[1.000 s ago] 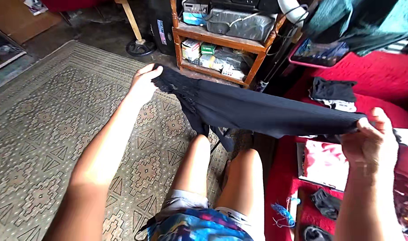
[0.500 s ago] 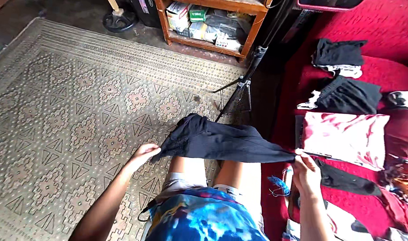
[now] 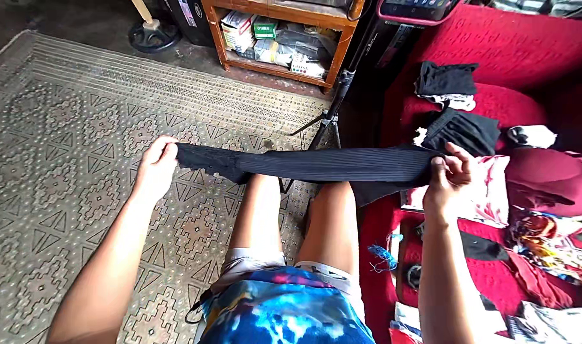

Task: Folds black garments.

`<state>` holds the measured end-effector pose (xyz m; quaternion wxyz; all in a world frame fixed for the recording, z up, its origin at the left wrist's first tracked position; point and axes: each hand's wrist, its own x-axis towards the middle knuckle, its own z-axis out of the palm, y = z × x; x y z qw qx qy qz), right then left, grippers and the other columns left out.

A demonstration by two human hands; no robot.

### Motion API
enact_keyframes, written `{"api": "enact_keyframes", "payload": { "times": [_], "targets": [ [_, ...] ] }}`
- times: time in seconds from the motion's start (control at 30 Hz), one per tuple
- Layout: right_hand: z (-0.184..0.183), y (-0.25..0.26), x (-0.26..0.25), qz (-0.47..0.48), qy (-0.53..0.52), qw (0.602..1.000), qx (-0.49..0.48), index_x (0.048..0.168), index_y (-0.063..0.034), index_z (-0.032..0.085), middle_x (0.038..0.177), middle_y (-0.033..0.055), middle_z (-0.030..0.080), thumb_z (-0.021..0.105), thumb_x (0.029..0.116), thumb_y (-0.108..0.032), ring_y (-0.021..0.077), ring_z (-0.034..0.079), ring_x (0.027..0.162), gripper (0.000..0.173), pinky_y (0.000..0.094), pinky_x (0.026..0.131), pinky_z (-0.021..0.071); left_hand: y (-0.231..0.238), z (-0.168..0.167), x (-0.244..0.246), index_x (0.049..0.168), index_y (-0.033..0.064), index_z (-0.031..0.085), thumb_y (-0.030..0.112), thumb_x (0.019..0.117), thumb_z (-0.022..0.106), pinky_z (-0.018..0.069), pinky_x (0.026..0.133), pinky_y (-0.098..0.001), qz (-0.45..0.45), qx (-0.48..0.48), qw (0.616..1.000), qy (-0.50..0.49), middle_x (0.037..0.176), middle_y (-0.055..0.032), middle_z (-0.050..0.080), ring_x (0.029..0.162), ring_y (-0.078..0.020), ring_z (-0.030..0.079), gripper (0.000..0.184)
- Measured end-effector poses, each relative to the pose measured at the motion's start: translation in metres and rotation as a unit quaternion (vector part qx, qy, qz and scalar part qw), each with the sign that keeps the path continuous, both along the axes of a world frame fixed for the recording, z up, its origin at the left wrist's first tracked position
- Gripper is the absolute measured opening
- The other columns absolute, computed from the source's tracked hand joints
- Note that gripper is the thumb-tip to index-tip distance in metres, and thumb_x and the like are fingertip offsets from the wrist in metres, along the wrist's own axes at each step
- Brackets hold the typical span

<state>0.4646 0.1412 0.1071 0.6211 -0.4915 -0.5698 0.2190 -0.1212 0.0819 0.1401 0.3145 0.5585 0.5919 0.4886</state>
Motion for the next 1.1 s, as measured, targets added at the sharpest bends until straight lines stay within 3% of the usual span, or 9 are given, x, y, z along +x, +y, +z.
{"api": "enact_keyframes", "payload": {
  "times": [0.13,0.23,0.37,0.6,0.7,0.8,0.9,0.97,1.1],
  "targets": [
    [-0.01,-0.066,0.012,-0.055,-0.084,0.992,-0.082,0.142,0.0005,0.05,0.119,0.0065,0.069,0.07,0.0942,-0.011,0.0044,0.069,0.093,0.054,0.0267,0.086,0.0594,-0.053,-0.012,-0.008,0.123,0.0076,0.057,0.021,0.1071,0.043,0.0524,0.091,-0.0274,0.044,-0.025,0.998,0.03,0.106,0.0052,0.06,0.097,0.0014,0.059,0.025],
    [-0.07,-0.126,0.021,-0.064,-0.104,0.972,-0.203,0.134,0.0108,0.054,0.114,0.02,0.069,0.073,0.089,-0.007,0.0123,0.07,0.088,0.052,0.0294,0.081,0.0603,-0.106,-0.068,-0.018,0.121,-0.0055,0.059,0.017,0.102,0.049,0.0516,0.09,-0.033,-0.017,-0.195,0.977,0.082,0.106,-0.0102,0.063,0.095,-0.0095,0.06,0.032],
    [-0.116,-0.153,0.011,-0.086,-0.044,0.949,-0.301,0.127,0.0095,0.06,0.109,0.0166,0.07,0.071,0.091,-0.007,0.0076,0.068,0.087,0.041,0.0251,0.081,0.0578,-0.133,-0.126,-0.012,0.128,-0.006,0.06,0.014,0.1023,0.06,0.0523,0.096,-0.0439,-0.107,-0.327,0.931,0.125,0.112,-0.0225,0.068,0.103,-0.0268,0.066,0.032],
    [-0.086,-0.125,0.018,-0.074,0.051,0.986,-0.139,0.134,0.0105,0.05,0.107,0.0035,0.068,0.067,0.0889,-0.002,0.0041,0.067,0.092,0.05,0.0238,0.085,0.058,-0.107,-0.081,-0.026,0.108,-0.0052,0.067,0.017,0.0972,0.066,0.0511,0.088,-0.0447,-0.178,-0.274,0.928,0.182,0.096,-0.0166,0.067,0.091,-0.0226,0.064,0.025],
    [-0.094,-0.138,0.014,-0.1,0.092,0.981,-0.138,0.132,0.007,0.049,0.101,-0.0027,0.068,0.064,0.0882,0.002,0.0017,0.067,0.089,0.047,0.0232,0.083,0.0586,-0.116,-0.073,-0.031,0.107,-0.0055,0.067,0.018,0.0964,0.065,0.0515,0.086,-0.0442,-0.197,-0.293,0.92,0.173,0.094,-0.0158,0.067,0.088,-0.0215,0.063,0.025],
    [-0.127,-0.158,0.008,-0.102,-0.001,0.955,-0.279,0.125,0.0109,0.059,0.109,0.0166,0.069,0.068,0.0902,-0.001,0.016,0.068,0.095,0.038,0.0333,0.086,0.0576,-0.122,-0.109,-0.023,0.112,-0.0077,0.065,0.016,0.0994,0.065,0.0504,0.088,-0.0504,-0.179,-0.362,0.897,0.182,0.096,-0.0221,0.066,0.09,-0.0301,0.064,0.027],
    [-0.127,-0.15,-0.009,-0.09,-0.132,0.907,-0.39,0.129,0.0043,0.063,0.116,0.0224,0.07,0.067,0.0953,-0.007,0.0297,0.071,0.1,0.036,0.0472,0.088,0.0581,-0.11,-0.133,0.005,0.13,-0.0053,0.06,0.011,0.1,0.064,0.0482,0.101,-0.0551,-0.135,-0.401,0.877,0.227,0.117,-0.0267,0.066,0.11,-0.0391,0.064,0.034],
    [-0.109,-0.134,-0.021,-0.08,-0.206,0.922,-0.318,0.13,0.0043,0.063,0.121,0.0234,0.068,0.061,0.0968,-0.006,0.0314,0.07,0.104,0.035,0.0474,0.091,0.0572,-0.095,-0.129,0.027,0.141,-0.0003,0.054,0.01,0.1025,0.057,0.0457,0.108,-0.0545,-0.089,-0.352,0.897,0.252,0.133,-0.0243,0.061,0.123,-0.0384,0.06,0.039],
    [-0.086,-0.089,-0.04,0.034,-0.279,0.941,-0.189,0.122,-0.0005,0.07,0.13,0.0178,0.067,0.061,0.0974,-0.011,0.0277,0.064,0.123,0.028,0.0417,0.105,0.0526,-0.059,-0.107,0.085,0.143,-0.0001,0.051,0.024,0.1069,0.05,0.0511,0.102,-0.0487,0.007,-0.215,0.956,0.199,0.127,-0.0213,0.064,0.116,-0.0315,0.064,0.044]
  ]
}}
